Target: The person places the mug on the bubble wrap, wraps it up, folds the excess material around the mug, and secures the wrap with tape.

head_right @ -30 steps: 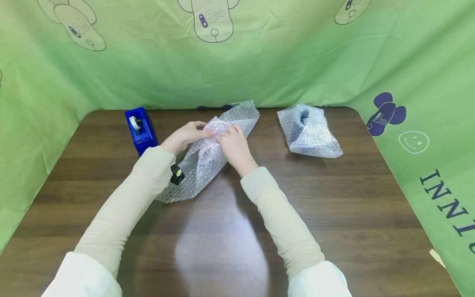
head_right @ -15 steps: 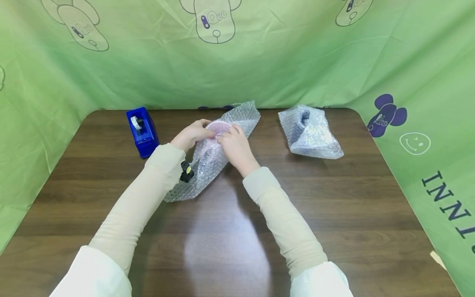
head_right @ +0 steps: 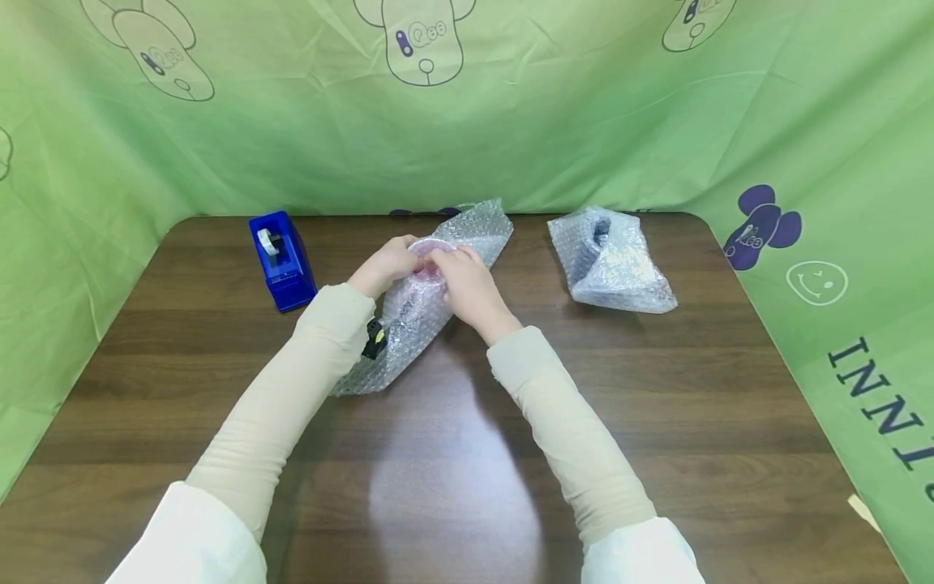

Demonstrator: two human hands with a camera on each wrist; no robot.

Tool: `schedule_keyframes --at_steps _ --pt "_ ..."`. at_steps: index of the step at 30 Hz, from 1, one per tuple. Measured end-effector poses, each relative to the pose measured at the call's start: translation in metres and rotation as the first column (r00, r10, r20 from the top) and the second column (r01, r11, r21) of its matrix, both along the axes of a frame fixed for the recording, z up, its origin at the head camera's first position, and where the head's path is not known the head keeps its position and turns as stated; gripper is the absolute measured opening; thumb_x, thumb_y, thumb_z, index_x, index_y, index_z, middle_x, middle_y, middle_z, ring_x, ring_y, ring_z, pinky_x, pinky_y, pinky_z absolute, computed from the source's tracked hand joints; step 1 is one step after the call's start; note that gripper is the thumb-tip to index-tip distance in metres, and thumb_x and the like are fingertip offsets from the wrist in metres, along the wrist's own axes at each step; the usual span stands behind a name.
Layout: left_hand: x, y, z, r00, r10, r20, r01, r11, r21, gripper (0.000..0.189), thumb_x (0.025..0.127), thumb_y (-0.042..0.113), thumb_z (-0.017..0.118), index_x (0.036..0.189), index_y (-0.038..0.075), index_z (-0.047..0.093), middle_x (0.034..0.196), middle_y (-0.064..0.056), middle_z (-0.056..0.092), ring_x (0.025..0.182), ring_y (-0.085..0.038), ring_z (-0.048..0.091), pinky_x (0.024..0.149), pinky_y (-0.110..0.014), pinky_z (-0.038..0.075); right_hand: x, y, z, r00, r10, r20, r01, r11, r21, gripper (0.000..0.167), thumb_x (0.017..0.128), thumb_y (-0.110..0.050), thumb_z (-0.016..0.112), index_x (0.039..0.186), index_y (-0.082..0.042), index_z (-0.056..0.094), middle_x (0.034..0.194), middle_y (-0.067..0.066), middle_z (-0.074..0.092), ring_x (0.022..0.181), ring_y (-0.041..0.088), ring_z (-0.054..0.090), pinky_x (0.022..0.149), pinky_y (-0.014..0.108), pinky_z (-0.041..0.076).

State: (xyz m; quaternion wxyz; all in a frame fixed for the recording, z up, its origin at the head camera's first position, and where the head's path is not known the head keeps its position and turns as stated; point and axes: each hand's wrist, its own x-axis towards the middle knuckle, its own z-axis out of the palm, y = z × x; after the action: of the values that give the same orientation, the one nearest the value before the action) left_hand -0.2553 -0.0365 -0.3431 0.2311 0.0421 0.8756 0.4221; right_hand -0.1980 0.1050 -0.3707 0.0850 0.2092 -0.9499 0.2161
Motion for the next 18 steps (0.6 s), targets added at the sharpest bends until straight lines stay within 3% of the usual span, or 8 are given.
schedule_keyframes --at_steps 4,7,9,12,13,16,17,18 --pt "0.0 0.0 0.0 1.0 -0.012 -0.003 0.012 1.0 -0.022 0.05 0.086 -0.001 0.044 0.137 -0.002 0.044 0.138 -0.019 0.051 0.126 -0.029 0.048 0.11 -0.039 0.039 0.001 0.005 0.0 0.997 -0.07 -0.039 0.062 0.981 -0.183 0.056 0.07 0.019 0.046 0.122 0.0 0.058 0.122 0.016 0.064 0.117 0.032 0.056 0.113 0.043 0.033" --pt "-0.005 0.001 -0.004 1.0 -0.003 0.008 0.003 1.0 -0.028 0.052 0.087 -0.001 0.046 0.139 -0.001 0.042 0.142 -0.018 0.048 0.129 -0.028 0.046 0.113 -0.038 0.036 -0.001 0.009 -0.003 0.968 -0.252 -0.002 0.233 0.897 -0.376 0.048 0.078 0.014 0.042 0.121 0.001 0.059 0.123 0.018 0.062 0.114 0.033 0.055 0.107 0.041 0.038" --pt "-0.011 0.002 -0.011 1.0 -0.002 0.007 0.002 0.999 -0.034 0.052 0.087 0.001 0.048 0.139 0.0 0.043 0.142 -0.017 0.048 0.129 -0.027 0.046 0.112 -0.037 0.036 -0.005 0.013 -0.006 0.918 -0.372 0.135 0.387 0.772 -0.504 0.041 0.085 0.007 0.04 0.123 0.002 0.056 0.127 0.02 0.056 0.116 0.032 0.053 0.106 0.041 0.04" --pt "-0.024 0.001 -0.028 1.0 0.002 -0.025 -0.003 0.999 -0.037 0.051 0.084 0.004 0.05 0.135 0.001 0.048 0.135 -0.015 0.054 0.122 -0.024 0.051 0.106 -0.034 0.041 -0.014 0.022 -0.016 0.799 -0.42 0.431 0.602 0.537 -0.592 0.04 0.093 -0.006 0.042 0.131 0.001 0.047 0.137 0.019 0.046 0.126 0.029 0.048 0.108 0.038 0.038" --pt "-0.026 0.002 -0.03 1.0 0.0 -0.024 -0.001 0.999 -0.042 0.05 0.084 0.004 0.05 0.134 0.002 0.048 0.135 -0.015 0.054 0.122 -0.024 0.051 0.106 -0.033 0.042 -0.018 0.026 -0.021 0.755 -0.395 0.524 0.656 0.468 -0.592 0.042 0.094 -0.01 0.044 0.135 0.0 0.042 0.141 0.019 0.042 0.129 0.028 0.045 0.11 0.036 0.037" --pt "-0.026 0.002 -0.029 1.0 0.002 -0.02 -0.003 0.999 -0.05 0.051 0.084 0.004 0.048 0.135 0.003 0.047 0.136 -0.014 0.053 0.123 -0.024 0.05 0.106 -0.033 0.041 -0.03 0.043 -0.046 0.671 -0.208 0.712 0.737 0.287 -0.612 0.059 0.096 -0.027 0.053 0.145 -0.004 0.029 0.15 0.015 0.034 0.134 0.023 0.041 0.11 0.029 0.038" --pt "-0.024 0.003 -0.028 1.0 0.002 -0.027 -0.004 0.999 -0.045 0.052 0.085 0.003 0.048 0.136 0.003 0.046 0.138 -0.015 0.052 0.124 -0.025 0.049 0.107 -0.034 0.04 -0.031 0.046 -0.049 0.648 -0.142 0.748 0.756 0.24 -0.609 0.065 0.096 -0.031 0.054 0.148 -0.006 0.024 0.153 0.014 0.03 0.136 0.023 0.039 0.111 0.027 0.037" --pt "-0.017 0.003 -0.017 1.0 0.0 -0.005 -0.001 0.998 -0.057 0.052 0.087 0.002 0.047 0.139 0.002 0.044 0.142 -0.016 0.049 0.13 -0.027 0.045 0.112 -0.036 0.036 -0.032 0.048 -0.049 0.625 -0.079 0.777 0.773 0.199 -0.602 0.069 0.097 -0.035 0.052 0.15 -0.007 0.018 0.155 0.014 0.026 0.139 0.023 0.035 0.113 0.028 0.035"
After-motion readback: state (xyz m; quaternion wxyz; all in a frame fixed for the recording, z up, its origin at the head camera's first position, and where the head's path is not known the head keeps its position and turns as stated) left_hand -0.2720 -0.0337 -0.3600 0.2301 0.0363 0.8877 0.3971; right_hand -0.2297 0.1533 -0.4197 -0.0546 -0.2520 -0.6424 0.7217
